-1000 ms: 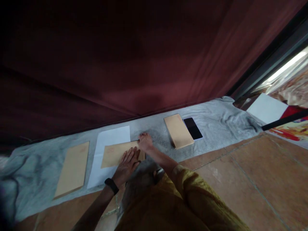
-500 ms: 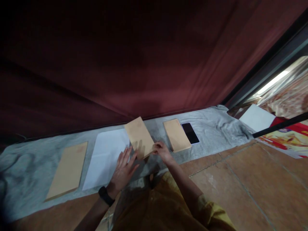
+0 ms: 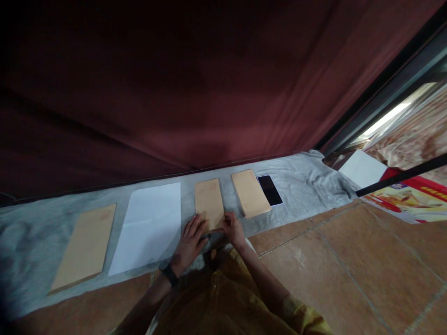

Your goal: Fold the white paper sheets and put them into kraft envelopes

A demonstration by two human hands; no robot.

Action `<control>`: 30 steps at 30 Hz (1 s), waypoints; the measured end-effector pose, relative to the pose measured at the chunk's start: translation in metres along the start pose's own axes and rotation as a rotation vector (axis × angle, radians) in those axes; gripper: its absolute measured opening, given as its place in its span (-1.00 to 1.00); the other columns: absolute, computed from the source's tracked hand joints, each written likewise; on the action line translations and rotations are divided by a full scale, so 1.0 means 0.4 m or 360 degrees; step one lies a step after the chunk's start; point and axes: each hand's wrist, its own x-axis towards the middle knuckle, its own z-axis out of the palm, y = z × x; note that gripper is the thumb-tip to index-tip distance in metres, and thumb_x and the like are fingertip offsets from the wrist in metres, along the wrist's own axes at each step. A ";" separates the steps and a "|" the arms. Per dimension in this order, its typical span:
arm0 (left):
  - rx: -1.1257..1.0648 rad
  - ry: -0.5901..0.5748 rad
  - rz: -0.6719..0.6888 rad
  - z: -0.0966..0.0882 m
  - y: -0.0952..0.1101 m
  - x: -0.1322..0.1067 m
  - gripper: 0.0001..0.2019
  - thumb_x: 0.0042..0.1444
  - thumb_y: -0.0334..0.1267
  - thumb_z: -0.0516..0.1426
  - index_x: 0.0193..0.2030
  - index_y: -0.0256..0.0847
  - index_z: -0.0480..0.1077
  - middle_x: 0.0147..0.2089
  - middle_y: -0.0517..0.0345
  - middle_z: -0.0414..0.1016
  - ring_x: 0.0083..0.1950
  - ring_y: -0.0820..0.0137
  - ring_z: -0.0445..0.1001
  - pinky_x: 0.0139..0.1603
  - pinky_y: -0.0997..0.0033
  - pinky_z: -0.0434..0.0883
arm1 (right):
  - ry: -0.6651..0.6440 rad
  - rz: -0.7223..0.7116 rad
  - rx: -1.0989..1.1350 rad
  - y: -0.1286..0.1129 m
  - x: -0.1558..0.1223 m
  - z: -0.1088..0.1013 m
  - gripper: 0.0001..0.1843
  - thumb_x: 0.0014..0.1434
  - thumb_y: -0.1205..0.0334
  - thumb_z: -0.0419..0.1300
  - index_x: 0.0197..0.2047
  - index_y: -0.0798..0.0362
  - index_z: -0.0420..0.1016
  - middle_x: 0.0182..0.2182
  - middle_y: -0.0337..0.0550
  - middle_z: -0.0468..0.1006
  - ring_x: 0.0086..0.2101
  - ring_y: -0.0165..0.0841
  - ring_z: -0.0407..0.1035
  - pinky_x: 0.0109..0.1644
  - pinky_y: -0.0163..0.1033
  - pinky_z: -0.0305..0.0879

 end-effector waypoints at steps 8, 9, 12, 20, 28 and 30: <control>0.0215 -0.0052 0.0057 -0.006 0.034 0.044 -0.59 0.32 -0.31 0.01 0.29 -0.17 0.33 0.44 -0.08 0.25 0.47 0.13 0.19 0.42 -0.03 0.26 | -0.0095 -0.0818 -0.0932 -0.010 -0.029 -0.030 -0.59 0.32 0.38 0.04 0.21 0.06 0.38 0.11 0.12 0.47 0.11 -0.13 0.39 0.20 0.03 0.40; 0.0225 -0.0054 0.0055 -0.005 0.037 0.050 -0.59 0.32 -0.33 0.00 0.29 -0.17 0.33 0.43 -0.07 0.28 0.45 0.15 0.22 0.41 -0.01 0.28 | -0.0168 -0.0884 -0.0984 -0.012 -0.033 -0.034 -0.58 0.33 0.37 0.05 0.23 0.04 0.37 0.16 0.09 0.44 0.16 -0.13 0.35 0.24 0.05 0.37; 0.0220 -0.0048 0.0049 0.001 0.036 0.062 -0.58 0.32 -0.34 0.00 0.29 -0.21 0.33 0.39 -0.07 0.33 0.42 0.17 0.28 0.40 0.05 0.30 | -0.0403 -0.1013 -0.1090 -0.017 -0.045 -0.043 -0.58 0.36 0.34 0.08 0.25 -0.02 0.36 0.23 0.01 0.41 0.23 -0.15 0.29 0.29 0.10 0.31; 0.0247 -0.0028 0.0138 0.016 0.021 0.024 -0.57 0.34 -0.30 -0.02 0.32 -0.24 0.30 0.40 -0.08 0.32 0.44 0.19 0.24 0.44 0.01 0.25 | -0.0537 -0.1053 -0.1188 -0.019 -0.057 -0.060 -0.53 0.38 0.28 0.09 0.33 0.02 0.29 0.29 0.02 0.37 0.30 -0.18 0.21 0.36 0.09 0.23; 0.0225 -0.0157 0.0103 0.027 0.060 0.039 -0.45 0.28 -0.32 0.03 0.40 -0.39 0.19 0.45 -0.15 0.23 0.48 0.17 0.17 0.44 0.08 0.27 | -0.0705 -0.1084 -0.1280 -0.041 -0.056 -0.061 -0.41 0.42 0.17 0.03 0.45 0.10 0.11 0.37 0.05 0.26 0.36 -0.18 0.10 0.45 0.14 0.04; 0.0202 -0.0169 0.0118 0.023 0.048 0.030 -0.48 0.31 -0.30 0.00 0.40 -0.35 0.20 0.45 -0.12 0.24 0.48 0.20 0.17 0.43 0.10 0.28 | -0.0726 -0.1104 -0.1311 -0.034 -0.057 -0.073 -0.42 0.43 0.15 0.04 0.45 0.10 0.12 0.38 0.04 0.25 0.37 -0.17 0.09 0.45 0.14 0.04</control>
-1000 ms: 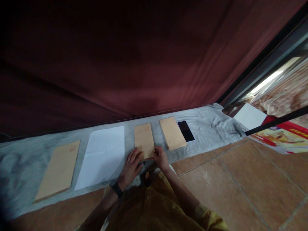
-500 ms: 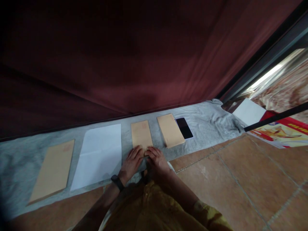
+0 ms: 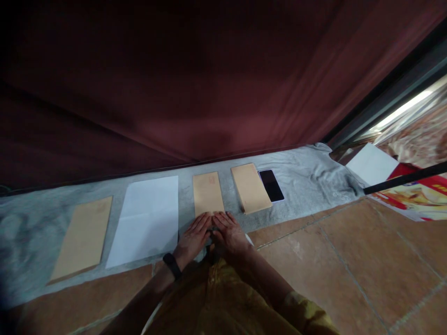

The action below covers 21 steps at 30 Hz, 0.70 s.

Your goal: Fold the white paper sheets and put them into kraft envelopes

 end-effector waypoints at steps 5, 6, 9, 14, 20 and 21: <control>-0.0034 0.0040 -0.0027 -0.008 -0.036 -0.047 -0.50 0.36 -0.21 -0.02 0.39 -0.27 0.21 0.43 -0.07 0.27 0.46 0.23 0.21 0.40 0.11 0.33 | 0.0018 -0.0022 -0.0014 0.036 -0.033 -0.006 -0.46 0.43 0.20 0.03 0.43 0.06 0.17 0.37 -0.01 0.27 0.35 -0.19 0.15 0.44 0.11 0.09; -0.0034 0.0045 -0.0034 -0.010 -0.042 -0.056 -0.51 0.36 -0.20 -0.02 0.39 -0.27 0.22 0.42 -0.07 0.29 0.45 0.23 0.23 0.39 0.11 0.34 | 0.0029 -0.0027 -0.0012 0.042 -0.037 -0.007 -0.47 0.43 0.22 0.03 0.42 0.05 0.18 0.36 -0.02 0.28 0.34 -0.20 0.17 0.44 0.11 0.09; -0.0030 0.0058 -0.0044 -0.015 -0.054 -0.074 -0.52 0.37 -0.18 -0.04 0.37 -0.29 0.24 0.40 -0.07 0.32 0.43 0.23 0.27 0.38 0.12 0.35 | 0.0064 -0.0035 -0.0013 0.060 -0.044 -0.007 -0.50 0.44 0.25 0.03 0.40 0.02 0.22 0.34 -0.04 0.33 0.31 -0.21 0.22 0.42 0.09 0.12; 0.0031 0.0101 -0.0076 -0.024 -0.041 -0.067 -0.56 0.37 -0.18 -0.05 0.29 -0.29 0.34 0.33 -0.11 0.42 0.37 0.19 0.35 0.37 0.07 0.34 | 0.0157 -0.0008 0.0026 0.079 -0.042 0.009 -0.58 0.44 0.27 0.05 0.32 -0.02 0.33 0.25 -0.08 0.44 0.24 -0.24 0.31 0.37 0.07 0.18; 0.0033 0.0199 -0.0303 -0.032 0.011 -0.017 -0.70 0.36 -0.18 -0.01 0.01 -0.22 0.48 0.09 -0.09 0.55 0.17 0.16 0.47 0.23 0.06 0.42 | 0.0231 0.0160 0.0105 0.074 -0.028 0.022 -0.67 0.41 0.18 0.12 0.20 -0.07 0.46 0.16 -0.11 0.53 0.13 -0.22 0.39 0.25 0.05 0.28; 0.0004 0.0223 -0.0338 -0.032 0.016 -0.014 -0.72 0.36 -0.19 -0.01 -0.01 -0.19 0.48 0.06 -0.06 0.55 0.14 0.17 0.48 0.18 0.08 0.44 | 0.0244 0.0195 0.0109 0.071 -0.026 0.022 -0.68 0.40 0.17 0.13 0.18 -0.08 0.48 0.14 -0.11 0.54 0.11 -0.21 0.40 0.24 0.05 0.29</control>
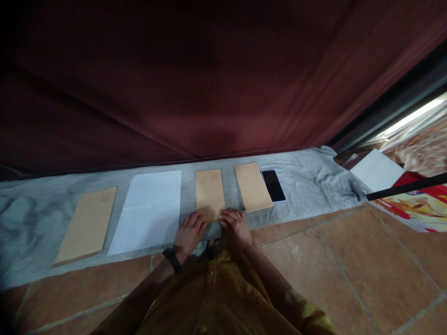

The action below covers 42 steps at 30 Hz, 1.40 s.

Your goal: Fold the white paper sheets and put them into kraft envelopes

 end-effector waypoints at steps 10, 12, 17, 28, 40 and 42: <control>-0.0048 0.0058 -0.0041 0.003 -0.002 -0.012 -0.74 0.35 -0.21 0.02 0.07 -0.17 0.43 0.14 -0.02 0.51 0.11 0.18 0.46 0.13 0.14 0.45 | 0.0032 0.0074 0.0048 -0.021 0.006 -0.005 -0.73 0.42 0.19 0.11 0.12 -0.05 0.50 0.11 -0.13 0.55 0.06 -0.21 0.41 0.19 -0.02 0.25; -0.0030 0.0072 -0.0053 0.004 -0.003 -0.007 -0.75 0.35 -0.21 0.02 0.03 -0.17 0.45 0.10 -0.01 0.52 0.09 0.18 0.47 0.11 0.14 0.45 | 0.0058 0.0105 0.0039 -0.024 0.011 -0.001 -0.75 0.41 0.18 0.12 0.08 -0.05 0.52 0.08 -0.13 0.56 0.03 -0.21 0.42 0.16 -0.03 0.26; -0.0016 0.0099 -0.0069 0.008 0.000 0.005 -0.78 0.35 -0.23 0.01 -0.03 -0.15 0.46 0.04 0.00 0.53 0.05 0.17 0.47 0.07 0.13 0.43 | 0.0087 0.0175 -0.0007 -0.041 0.022 0.002 -0.76 0.41 0.22 0.09 0.05 -0.05 0.54 0.03 -0.10 0.57 -0.01 -0.19 0.41 0.14 -0.02 0.24; 0.0008 0.0101 -0.0177 0.015 0.006 0.025 -0.78 0.34 -0.23 0.00 -0.09 -0.15 0.46 0.00 -0.03 0.54 -0.01 0.14 0.46 0.01 0.07 0.43 | 0.0234 0.0296 -0.0107 -0.056 0.039 0.029 -0.84 0.38 0.28 0.08 -0.09 -0.03 0.49 -0.11 -0.08 0.55 -0.06 -0.19 0.38 0.09 -0.07 0.20; 0.0021 -0.0082 0.0328 0.049 0.072 -0.023 -0.46 0.24 -0.44 -0.06 0.36 -0.21 0.26 0.36 -0.06 0.38 0.43 0.18 0.25 0.42 0.03 0.26 | 0.0164 0.0370 -0.0215 -0.057 0.044 0.036 -0.85 0.34 0.32 0.12 -0.10 -0.02 0.49 -0.10 -0.07 0.52 -0.03 -0.18 0.36 0.09 -0.07 0.19; 0.0027 -0.0069 0.0315 0.063 0.083 -0.034 -0.48 0.30 -0.36 -0.08 0.39 -0.26 0.23 0.38 -0.09 0.35 0.45 0.18 0.23 0.42 0.05 0.27 | 0.0182 0.0367 -0.0211 -0.056 0.041 0.040 -0.86 0.36 0.30 0.10 -0.10 -0.03 0.49 -0.11 -0.09 0.52 -0.04 -0.20 0.36 0.10 -0.08 0.19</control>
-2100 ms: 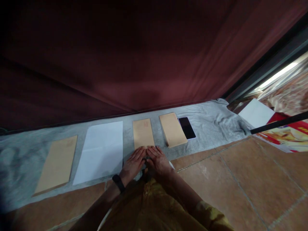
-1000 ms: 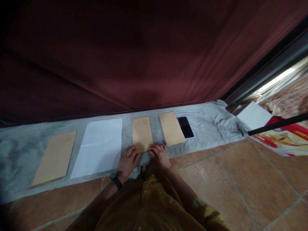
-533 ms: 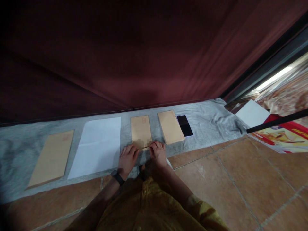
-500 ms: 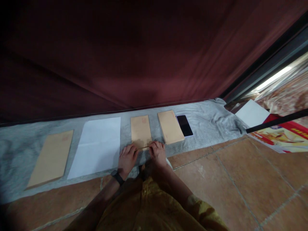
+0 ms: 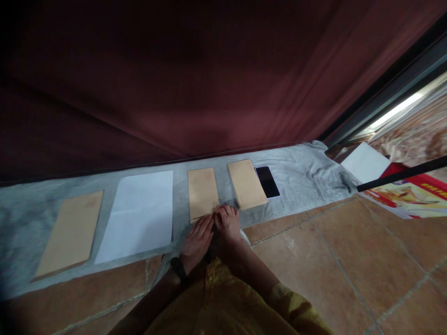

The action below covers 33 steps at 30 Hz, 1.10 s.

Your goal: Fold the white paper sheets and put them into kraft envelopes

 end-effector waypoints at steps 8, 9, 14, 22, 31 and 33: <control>0.0004 -0.0111 0.0004 0.003 -0.005 -0.015 -0.42 0.28 -0.29 0.00 0.44 -0.31 0.13 0.46 -0.11 0.21 0.51 0.17 0.09 0.48 0.06 0.19 | -0.0001 -0.0003 0.0049 -0.009 -0.001 -0.013 -0.83 0.40 0.23 0.07 -0.09 -0.02 0.49 -0.11 -0.05 0.55 -0.06 -0.16 0.38 0.13 0.01 0.24; 0.0011 -0.0123 0.0001 0.004 -0.005 -0.016 -0.40 0.25 -0.31 0.01 0.44 -0.33 0.12 0.47 -0.12 0.20 0.52 0.16 0.07 0.48 0.06 0.18 | -0.0027 -0.0010 0.0025 -0.013 -0.003 -0.019 -0.81 0.40 0.24 0.06 -0.04 -0.01 0.49 -0.06 -0.02 0.55 -0.02 -0.14 0.38 0.15 0.04 0.25; 0.0027 -0.0137 0.0013 0.016 0.002 -0.024 -0.36 0.14 -0.43 0.02 0.41 -0.42 0.17 0.45 -0.22 0.22 0.52 0.11 0.07 0.49 0.00 0.16 | -0.0185 -0.0375 0.0078 -0.036 -0.041 -0.043 -0.56 0.41 0.30 -0.05 0.31 0.02 0.31 0.25 0.03 0.38 0.29 -0.12 0.18 0.39 0.17 0.09; 0.0036 -0.0020 0.0002 0.038 -0.006 -0.035 -0.31 0.12 -0.48 -0.03 0.45 -0.40 0.08 0.46 -0.20 0.21 0.52 0.14 0.06 0.47 0.01 0.18 | -0.0354 -0.0471 0.0121 -0.038 -0.076 -0.051 -0.43 0.47 0.21 -0.09 0.48 0.12 0.04 0.35 0.06 0.28 0.36 -0.19 0.10 0.44 0.11 0.08; 0.0077 -0.0090 -0.0037 0.013 -0.005 -0.042 -0.36 0.28 -0.28 -0.01 0.47 -0.45 0.03 0.50 -0.18 0.10 0.55 0.15 -0.03 0.51 0.09 0.10 | -0.0341 -0.0541 -0.0008 -0.013 -0.083 -0.033 -0.40 0.47 0.18 -0.08 0.50 0.13 -0.01 0.39 0.04 0.21 0.38 -0.21 0.06 0.46 0.11 0.04; 0.0093 -0.0086 -0.0039 0.013 -0.007 -0.045 -0.36 0.29 -0.25 -0.01 0.47 -0.43 0.03 0.51 -0.17 0.08 0.55 0.15 -0.03 0.51 0.10 0.09 | -0.0327 -0.0541 -0.0032 -0.011 -0.085 -0.029 -0.39 0.47 0.19 -0.08 0.50 0.11 -0.03 0.39 0.04 0.21 0.38 -0.21 0.06 0.46 0.12 0.03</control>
